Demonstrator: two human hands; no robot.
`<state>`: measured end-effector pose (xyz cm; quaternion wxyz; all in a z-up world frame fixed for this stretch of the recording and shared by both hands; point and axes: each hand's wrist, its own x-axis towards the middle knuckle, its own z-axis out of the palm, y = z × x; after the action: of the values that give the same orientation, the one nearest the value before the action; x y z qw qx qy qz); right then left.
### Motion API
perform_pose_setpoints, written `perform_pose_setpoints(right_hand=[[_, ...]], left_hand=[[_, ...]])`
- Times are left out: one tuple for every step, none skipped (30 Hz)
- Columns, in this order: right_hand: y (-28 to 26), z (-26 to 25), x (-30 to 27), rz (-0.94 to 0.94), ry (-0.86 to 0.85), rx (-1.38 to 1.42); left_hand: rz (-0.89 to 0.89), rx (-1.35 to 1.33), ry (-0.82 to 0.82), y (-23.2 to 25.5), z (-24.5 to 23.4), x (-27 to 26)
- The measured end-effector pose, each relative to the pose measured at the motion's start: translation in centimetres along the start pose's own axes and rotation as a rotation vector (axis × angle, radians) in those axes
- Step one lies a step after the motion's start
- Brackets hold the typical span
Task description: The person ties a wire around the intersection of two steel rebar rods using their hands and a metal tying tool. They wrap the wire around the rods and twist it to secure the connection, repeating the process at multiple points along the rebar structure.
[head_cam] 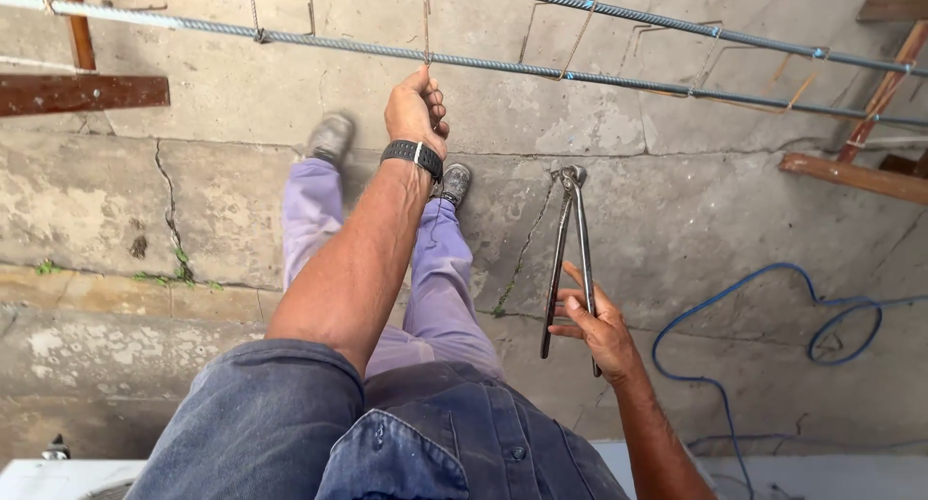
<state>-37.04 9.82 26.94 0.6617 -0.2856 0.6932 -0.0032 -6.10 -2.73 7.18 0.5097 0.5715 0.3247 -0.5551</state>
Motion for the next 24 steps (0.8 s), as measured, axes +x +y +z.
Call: perform_pose_setpoints(right_hand=[[-0.6, 1.6, -1.0, -0.001, 0.024, 0.022], [-1.1, 3.2, -2.4, -0.006, 0.011, 0.03], [-1.7, 5.0, -3.7, -0.012, -0.003, 0.038], [-1.4, 6.8, -4.8, -0.009, 0.008, 0.058], [-1.1, 8.6, -5.8, -0.021, -0.024, 0.094], [-1.4, 10.0, -6.3, -0.042, -0.056, 0.121], [-1.7, 11.4, -6.2, -0.047, -0.047, 0.13], [-1.7, 13.0, -6.3, -0.052, -0.105, 0.171], [-1.7, 14.4, -6.3, -0.056, -0.164, 0.213], [-1.7, 15.8, -5.8, -0.056, -0.166, 0.221], [-1.5, 17.1, -5.2, -0.07, -0.169, 0.285], [-1.4, 18.2, -4.6, -0.083, -0.171, 0.349], [-1.9, 18.9, -3.6, -0.083, -0.172, 0.356], [-2.2, 19.6, -2.6, -0.1, -0.203, 0.353], [-2.3, 20.3, -1.6, -0.118, -0.234, 0.35], [-3.0, 20.9, -0.4, -0.12, -0.238, 0.355], [-3.6, 21.5, 0.7, -0.149, -0.209, 0.336], [-3.7, 22.4, 1.3, -0.165, -0.181, 0.324], [-2.5, 22.7, 2.3, -0.154, -0.186, 0.335], [-1.8, 22.8, 3.9, -0.219, -0.145, 0.256], [-1.2, 22.8, 5.6, -0.284, -0.102, 0.177], [-1.9, 23.1, 5.9, -0.282, -0.099, 0.187], [-2.6, 23.4, 6.2, -0.32, -0.042, 0.101], [-3.2, 23.6, 6.5, -0.356, 0.015, 0.013]], left_hand=[[-0.012, 0.024, -0.019, 0.6, -0.2, -0.3], [-0.032, 0.079, -0.038, 1.1, -0.7, -0.6], [-0.051, 0.134, -0.058, 1.6, -1.1, -1.0], [-0.056, 0.155, -0.064, 1.9, -1.7, -1.0], [-0.093, 0.196, -0.116, 2.3, -2.3, -1.0], [-0.125, 0.225, -0.174, 2.8, -2.2, -0.8], [-0.127, 0.236, -0.183, 3.7, -1.7, -1.3], [-0.137, 0.342, -0.184, 4.6, -1.9, -2.0], [-0.147, 0.449, -0.185, 5.3, -2.0, -2.6], [-0.144, 0.456, -0.182, 5.6, -2.6, -2.1], [-0.124, 0.524, -0.22, 5.7, -3.1, -1.6], [-0.105, 0.591, -0.258, 5.7, -3.4, -1.0], [-0.104, 0.598, -0.255, 6.0, -3.9, -0.9], [-0.091, 0.652, -0.243, 6.3, -4.8, -0.8], [-0.078, 0.706, -0.23, 6.5, -5.7, -0.7], [-0.074, 0.71, -0.228, 7.3, -6.2, -2.4], [-0.075, 0.766, -0.287, 8.1, -6.7, -4.2], [-0.085, 0.827, -0.337, 8.6, -7.8, -6.2], [-0.092, 0.836, -0.324, 8.3, -9.0, -7.0], [-0.054, 0.877, -0.427, 8.2, -9.4, -7.5], [-0.017, 0.917, -0.531, 8.1, -9.7, -8.0], [-0.019, 0.928, -0.531, 6.8, -10.1, -6.9], [0.006, 0.888, -0.551, 5.6, -10.5, -5.9], [0.03, 0.846, -0.571, 4.3, -11.0, -4.9]])
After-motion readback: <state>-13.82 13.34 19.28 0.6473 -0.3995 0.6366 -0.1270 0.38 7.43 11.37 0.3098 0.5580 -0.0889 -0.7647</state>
